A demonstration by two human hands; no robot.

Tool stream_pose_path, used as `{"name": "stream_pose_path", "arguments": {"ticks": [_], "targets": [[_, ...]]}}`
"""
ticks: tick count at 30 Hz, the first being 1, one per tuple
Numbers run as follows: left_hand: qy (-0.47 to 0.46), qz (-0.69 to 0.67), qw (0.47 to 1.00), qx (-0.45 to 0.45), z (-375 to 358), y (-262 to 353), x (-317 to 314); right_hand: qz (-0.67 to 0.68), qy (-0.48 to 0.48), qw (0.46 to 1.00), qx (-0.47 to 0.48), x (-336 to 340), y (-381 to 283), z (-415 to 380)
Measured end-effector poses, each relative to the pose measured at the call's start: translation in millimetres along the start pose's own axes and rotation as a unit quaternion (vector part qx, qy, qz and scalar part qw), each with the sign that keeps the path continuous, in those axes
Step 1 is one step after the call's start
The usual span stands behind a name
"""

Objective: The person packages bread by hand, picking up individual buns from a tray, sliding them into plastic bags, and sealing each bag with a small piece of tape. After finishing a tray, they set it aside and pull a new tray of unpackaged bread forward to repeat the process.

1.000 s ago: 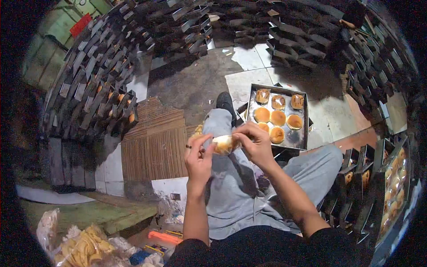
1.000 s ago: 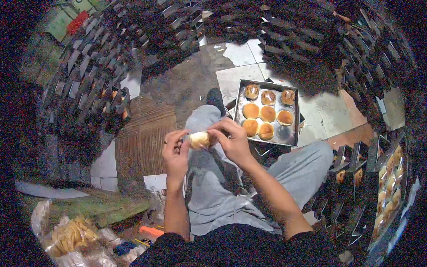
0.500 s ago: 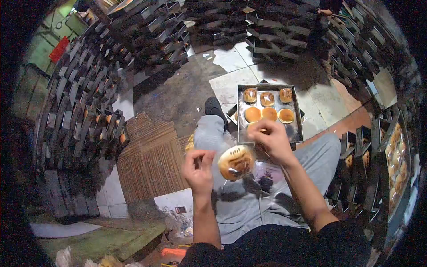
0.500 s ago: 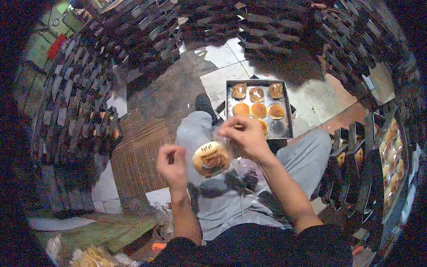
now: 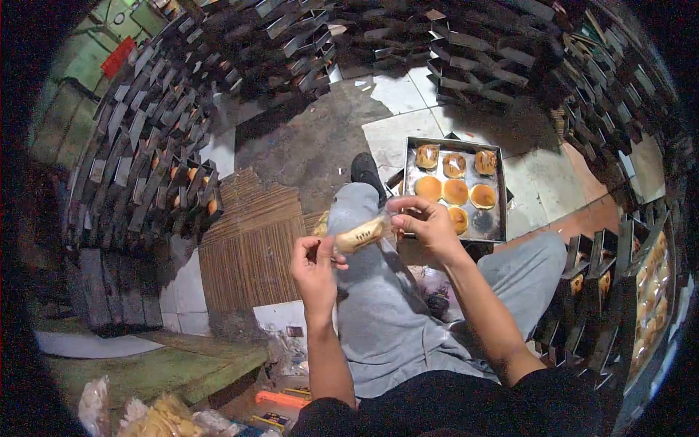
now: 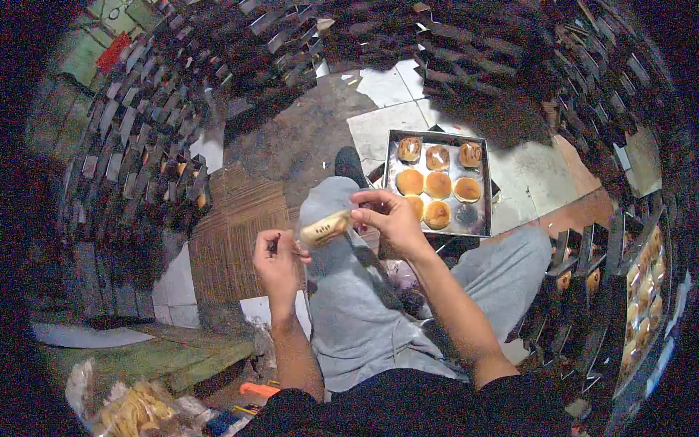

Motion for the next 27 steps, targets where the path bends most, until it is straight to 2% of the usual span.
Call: {"name": "stream_pose_path", "arguments": {"ticks": [4,5,6,7,9,10,12,14,16,19,22,25,26,27], "targets": [[-0.001,-0.041,0.999,-0.034,14.2,-4.2,-4.2,-0.004,-0.021,1.000,0.006,-5.4,-1.9,10.5],[-0.003,-0.044,0.998,-0.035,15.7,-3.0,-4.7,-0.069,-0.021,0.996,0.047,-7.5,-11.1,9.9],[0.004,-0.039,0.994,-0.103,16.0,5.4,-2.4,-0.070,-0.020,0.996,0.051,-10.7,-17.7,8.0],[0.012,-0.035,0.985,-0.170,16.3,12.1,-0.5,-0.102,-0.020,0.988,0.111,-15.6,-29.3,3.1],[0.002,-0.044,0.986,-0.158,18.4,9.5,0.1,-0.169,-0.038,0.956,0.237,-16.8,-31.3,5.2],[-0.006,-0.051,0.988,-0.147,17.2,6.9,0.1,-0.173,-0.039,0.956,0.234,-14.3,-29.0,3.7],[-0.010,-0.035,0.990,-0.134,11.8,1.6,3.5,-0.056,-0.036,0.995,0.070,-10.7,-14.8,2.1],[-0.015,-0.019,0.992,-0.125,13.7,3.0,0.2,-0.036,-0.032,0.996,0.070,-13.6,-16.9,1.1],[0.002,-0.073,0.993,-0.089,8.6,7.4,-3.1,-0.013,-0.023,0.998,0.063,-12.0,-14.1,-6.0],[-0.017,-0.064,0.990,-0.128,7.7,-1.8,-0.8,-0.078,-0.051,0.993,0.075,-10.4,-13.5,-7.5],[-0.025,-0.021,0.991,-0.129,4.6,1.8,5.5,-0.114,-0.019,0.991,0.067,-12.5,-21.8,-16.0],[-0.005,-0.012,0.986,-0.164,4.8,12.1,1.3,0.015,0.078,0.997,0.015,-10.8,-44.0,-19.8],[-0.006,-0.010,0.986,-0.164,3.7,14.0,1.1,0.016,0.078,0.997,0.016,-1.0,-42.0,-15.7],[-0.009,0.011,0.988,-0.154,3.1,15.2,0.9,0.126,0.088,0.988,0.015,22.2,-32.4,-9.6]]}}
Point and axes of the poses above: each hand's wrist, its own z-axis towards the middle knuckle, its own x-axis out of the back of the hand, y = z × x, the point moved 4 cm from there along z, towards the middle knuckle, and after that the axes turned 6 degrees about z, right-handed, at the moved point
